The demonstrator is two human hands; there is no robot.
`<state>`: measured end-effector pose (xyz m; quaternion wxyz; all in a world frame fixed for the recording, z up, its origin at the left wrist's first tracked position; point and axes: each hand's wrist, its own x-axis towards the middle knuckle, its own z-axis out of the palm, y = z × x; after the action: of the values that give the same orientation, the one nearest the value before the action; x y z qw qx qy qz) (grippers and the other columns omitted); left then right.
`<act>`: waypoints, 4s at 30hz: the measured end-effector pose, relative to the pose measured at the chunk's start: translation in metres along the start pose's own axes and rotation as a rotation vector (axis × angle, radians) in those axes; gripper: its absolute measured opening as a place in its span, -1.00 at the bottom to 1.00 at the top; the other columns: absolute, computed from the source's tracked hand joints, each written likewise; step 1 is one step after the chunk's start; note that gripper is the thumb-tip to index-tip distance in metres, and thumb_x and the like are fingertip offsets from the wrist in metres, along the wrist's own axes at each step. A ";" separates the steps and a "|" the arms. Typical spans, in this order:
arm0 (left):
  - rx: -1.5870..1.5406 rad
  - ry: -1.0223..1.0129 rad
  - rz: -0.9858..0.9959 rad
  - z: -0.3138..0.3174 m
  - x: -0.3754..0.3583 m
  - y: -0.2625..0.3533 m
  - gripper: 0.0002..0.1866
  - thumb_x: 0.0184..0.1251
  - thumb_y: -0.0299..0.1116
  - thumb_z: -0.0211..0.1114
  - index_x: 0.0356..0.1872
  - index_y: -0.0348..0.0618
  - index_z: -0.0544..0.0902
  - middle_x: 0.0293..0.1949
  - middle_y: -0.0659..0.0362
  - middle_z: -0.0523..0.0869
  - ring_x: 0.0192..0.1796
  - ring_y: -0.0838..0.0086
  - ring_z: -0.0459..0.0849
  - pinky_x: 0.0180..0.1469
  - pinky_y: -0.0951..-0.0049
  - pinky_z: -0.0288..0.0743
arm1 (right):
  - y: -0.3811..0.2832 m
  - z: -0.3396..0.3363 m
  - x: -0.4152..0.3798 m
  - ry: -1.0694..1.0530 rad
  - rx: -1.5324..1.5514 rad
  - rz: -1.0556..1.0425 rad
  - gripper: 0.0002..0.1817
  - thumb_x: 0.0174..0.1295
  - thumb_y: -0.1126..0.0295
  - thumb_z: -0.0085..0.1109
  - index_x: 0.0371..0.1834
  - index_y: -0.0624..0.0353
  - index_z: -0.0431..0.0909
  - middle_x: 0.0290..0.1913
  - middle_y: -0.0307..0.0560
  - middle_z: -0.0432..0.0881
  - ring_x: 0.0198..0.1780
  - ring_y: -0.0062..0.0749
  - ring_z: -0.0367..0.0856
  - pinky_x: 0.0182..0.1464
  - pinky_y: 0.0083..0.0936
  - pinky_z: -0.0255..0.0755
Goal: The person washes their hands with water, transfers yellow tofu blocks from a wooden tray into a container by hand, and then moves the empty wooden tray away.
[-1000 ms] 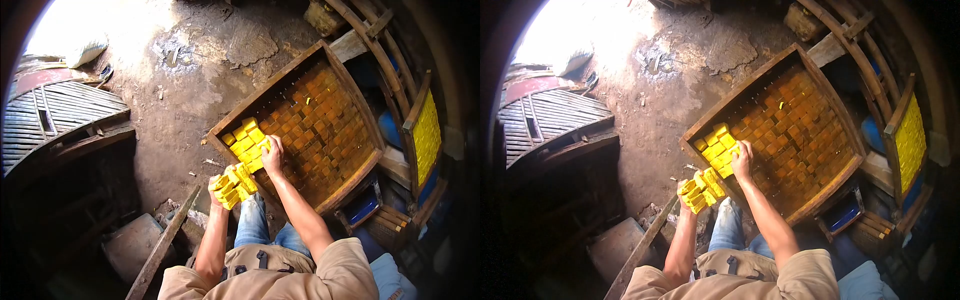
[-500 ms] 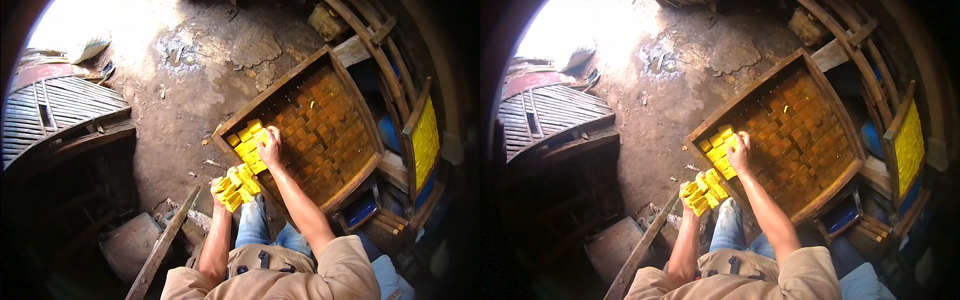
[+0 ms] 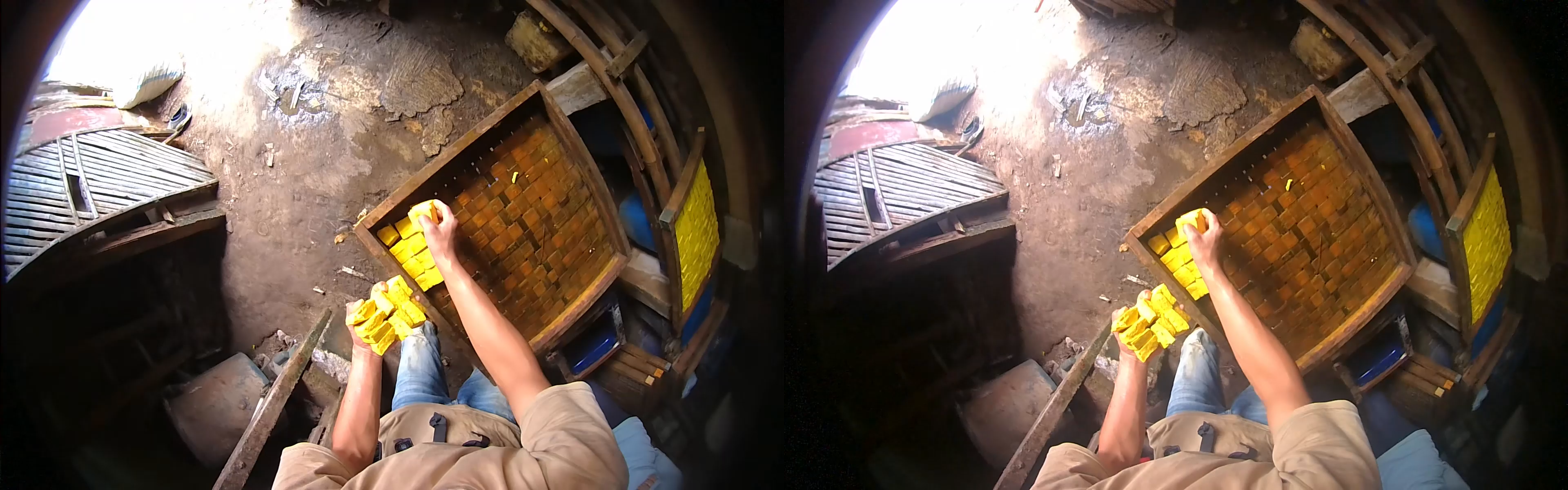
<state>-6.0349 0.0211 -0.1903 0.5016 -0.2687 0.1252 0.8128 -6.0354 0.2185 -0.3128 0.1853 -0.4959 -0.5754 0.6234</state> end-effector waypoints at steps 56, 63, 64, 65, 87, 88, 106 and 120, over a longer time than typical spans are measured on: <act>0.535 0.170 -0.984 -0.140 0.007 -0.563 -0.33 -0.10 0.06 0.34 -0.06 -0.27 0.44 0.07 -0.25 0.45 0.13 -0.12 0.46 0.13 -0.03 0.40 | 0.508 -0.659 -0.142 -0.142 -0.568 0.435 -0.41 0.04 0.35 0.27 0.22 0.18 0.44 -0.01 0.08 0.62 0.09 0.05 0.58 0.14 -0.27 0.46; 0.516 0.230 -0.882 -0.183 0.014 -0.533 -0.34 -0.09 0.04 0.32 -0.07 -0.32 0.46 0.01 -0.18 0.48 0.07 -0.05 0.50 0.12 0.03 0.44 | 0.511 -0.652 -0.138 -0.057 -0.635 0.460 -0.41 0.05 0.33 0.29 0.22 0.17 0.45 0.00 0.08 0.61 0.09 0.04 0.58 0.15 -0.27 0.45; 0.502 0.230 -0.878 -0.182 0.014 -0.533 -0.34 -0.08 0.04 0.31 -0.07 -0.33 0.47 0.02 -0.19 0.48 0.07 -0.06 0.50 0.12 0.03 0.44 | 0.508 -0.654 -0.139 -0.036 -0.634 0.462 -0.41 0.05 0.33 0.29 0.22 0.17 0.45 0.01 0.09 0.61 0.09 0.04 0.58 0.15 -0.27 0.45; 0.488 0.229 -0.873 -0.181 0.015 -0.534 -0.34 -0.08 0.04 0.30 -0.07 -0.33 0.47 0.02 -0.19 0.48 0.07 -0.06 0.51 0.13 0.02 0.44 | 0.503 -0.656 -0.141 -0.014 -0.634 0.464 -0.41 0.05 0.33 0.29 0.22 0.17 0.45 0.01 0.09 0.61 0.09 0.04 0.57 0.15 -0.27 0.45; 0.473 0.139 -0.984 -0.158 0.022 -0.583 -0.38 -0.04 0.06 0.29 -0.06 -0.24 0.51 0.13 -0.30 0.43 0.22 -0.27 0.38 0.25 -0.27 0.26 | 0.528 -0.659 -0.116 0.337 -0.538 0.489 -0.40 0.06 0.27 0.33 0.22 0.15 0.47 0.06 0.10 0.59 0.11 0.00 0.56 0.18 -0.27 0.42; 0.475 0.136 -1.002 -0.165 0.024 -0.579 -0.38 -0.06 0.06 0.29 -0.04 -0.21 0.50 0.17 -0.30 0.40 0.25 -0.31 0.35 0.26 -0.27 0.25 | 0.527 -0.661 -0.116 0.359 -0.502 0.483 -0.40 0.06 0.26 0.33 0.22 0.15 0.47 0.06 0.10 0.58 0.11 0.00 0.56 0.18 -0.27 0.42; 0.156 0.441 -1.276 -0.187 0.063 -0.648 -0.32 0.40 0.34 -0.04 0.04 -0.12 0.61 -0.01 -0.01 0.69 0.07 0.14 0.66 0.18 0.05 0.52 | 0.189 -0.684 -0.282 -0.074 -0.405 -0.276 -0.30 -0.24 0.37 0.54 0.12 -0.11 0.53 0.22 0.05 0.35 0.30 0.03 0.35 0.41 0.14 0.14; 0.650 0.358 -1.116 -0.182 0.020 -0.614 -0.63 0.26 -0.15 0.22 0.00 -0.10 0.48 -0.07 0.19 0.57 0.05 0.37 0.59 0.15 0.25 0.48 | 0.520 -0.698 -0.169 0.140 -0.700 0.096 -0.33 -0.06 0.27 0.44 0.21 0.11 0.48 0.17 0.08 0.57 0.16 0.11 0.55 0.23 -0.15 0.45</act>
<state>-5.4439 0.2359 -0.3109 0.8737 -0.2590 0.2869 0.2953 -5.2040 0.3153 -0.6049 0.0138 -0.5974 -0.7160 0.3610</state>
